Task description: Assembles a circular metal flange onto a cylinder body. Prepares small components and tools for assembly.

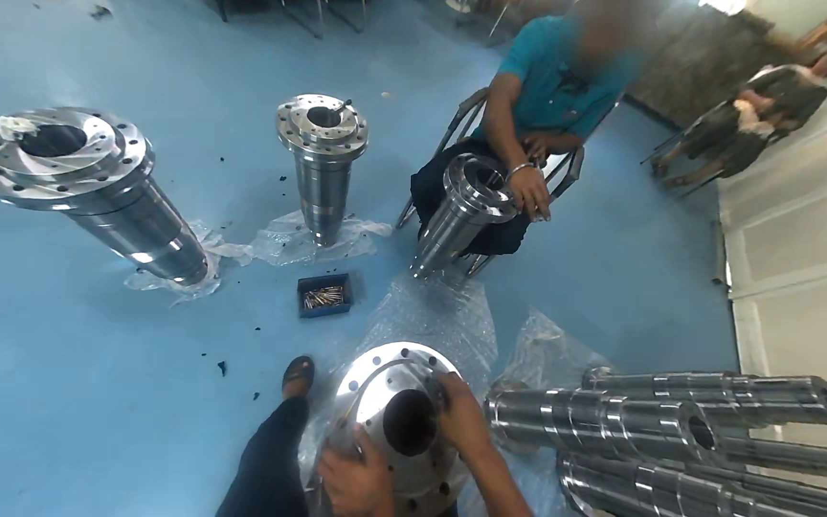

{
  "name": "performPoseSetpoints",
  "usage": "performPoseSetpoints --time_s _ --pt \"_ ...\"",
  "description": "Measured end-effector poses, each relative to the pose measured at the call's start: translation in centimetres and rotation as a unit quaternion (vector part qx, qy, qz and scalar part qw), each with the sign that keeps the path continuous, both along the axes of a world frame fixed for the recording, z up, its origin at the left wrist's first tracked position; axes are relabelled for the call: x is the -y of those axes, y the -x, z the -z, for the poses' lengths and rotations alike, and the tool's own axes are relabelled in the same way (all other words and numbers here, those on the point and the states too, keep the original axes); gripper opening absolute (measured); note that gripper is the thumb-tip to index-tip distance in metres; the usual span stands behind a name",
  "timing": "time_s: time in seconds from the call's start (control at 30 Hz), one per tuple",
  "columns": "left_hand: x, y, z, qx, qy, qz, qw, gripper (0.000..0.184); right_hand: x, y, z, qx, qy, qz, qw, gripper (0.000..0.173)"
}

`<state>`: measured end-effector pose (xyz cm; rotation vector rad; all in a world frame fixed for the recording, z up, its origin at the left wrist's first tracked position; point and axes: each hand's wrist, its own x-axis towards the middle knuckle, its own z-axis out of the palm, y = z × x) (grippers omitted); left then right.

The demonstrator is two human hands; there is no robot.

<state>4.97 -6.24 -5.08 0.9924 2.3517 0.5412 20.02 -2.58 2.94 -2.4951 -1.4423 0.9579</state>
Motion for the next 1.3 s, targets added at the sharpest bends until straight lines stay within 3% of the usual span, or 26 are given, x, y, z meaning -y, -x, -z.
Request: performPoseSetpoints --time_s 0.07,0.13,0.23,0.3,0.37,0.47,0.57,0.63,0.7,0.8,0.87,0.93,1.0,1.1,1.2,1.3 --pt "0.1 -0.1 0.9 -0.014 -0.011 0.0 1.0 0.076 0.0 -0.1 0.0 0.058 0.009 -0.122 0.991 0.039" --pt "0.1 -0.1 0.7 -0.014 -0.021 -0.003 1.0 0.075 0.8 -0.4 1.1 0.087 -0.06 -0.2 0.974 0.034" --pt "-0.3 -0.2 -0.8 0.007 -0.024 -0.002 1.0 0.071 2.0 -1.2 3.5 0.087 -0.223 -0.21 0.948 0.034" --pt "0.0 -0.2 0.2 -0.013 -0.024 -0.005 1.0 0.073 3.0 -0.6 4.4 0.098 -0.304 -0.118 0.94 0.033" --pt "0.0 -0.2 -0.1 -0.006 -0.014 -0.008 1.0 0.074 3.6 0.7 3.4 0.148 -0.318 0.07 0.934 0.027" --pt "0.5 0.0 1.4 -0.028 -0.02 -0.008 0.999 0.077 2.8 1.7 0.3 0.139 -0.166 0.337 0.916 0.045" --pt "-0.1 -0.1 -1.1 -0.002 -0.015 -0.007 1.0 0.07 0.7 2.0 -0.6 0.087 -0.037 0.405 0.909 0.076" --pt "-0.5 -0.2 -2.3 -0.017 -0.025 -0.011 0.999 0.065 -0.7 1.9 -0.7 0.092 0.004 0.394 0.915 0.08" --pt "-0.5 -0.3 -2.1 -0.034 -0.035 -0.017 0.999 0.064 -1.3 1.9 -0.7 0.094 0.007 0.332 0.938 0.068" --pt "0.1 -0.2 -0.9 -0.038 -0.033 -0.01 0.999 0.068 -2.4 2.7 -0.2 0.078 -0.004 0.097 0.992 0.038" --pt "0.0 0.0 -0.9 -0.024 -0.026 -0.004 0.999 0.069 -2.7 4.4 0.2 0.063 -0.007 -0.045 0.997 0.032" --pt "-0.2 -0.1 -1.3 0.0 -0.015 0.0 1.0 0.071 -1.0 6.7 0.7 0.067 -0.064 -0.111 0.99 0.023" --pt "-0.1 -0.2 -1.2 -0.006 -0.018 -0.003 1.0 0.072 2.4 7.9 1.4 0.073 -0.153 -0.097 0.981 0.013" --pt "-0.3 -0.3 -1.6 -0.003 -0.002 -0.016 1.0 0.071 6.9 6.7 0.9 0.112 -0.181 -0.013 0.977 0.01" --pt "-0.4 -0.2 -1.3 0.002 -0.012 -0.006 1.0 0.071 8.4 3.3 0.4 0.175 -0.156 0.066 0.97 0.018" --pt "-0.4 -0.2 -1.6 0.009 -0.002 0.0 1.0 0.07 6.0 1.0 0.4 0.176 -0.12 0.123 0.969 0.035"
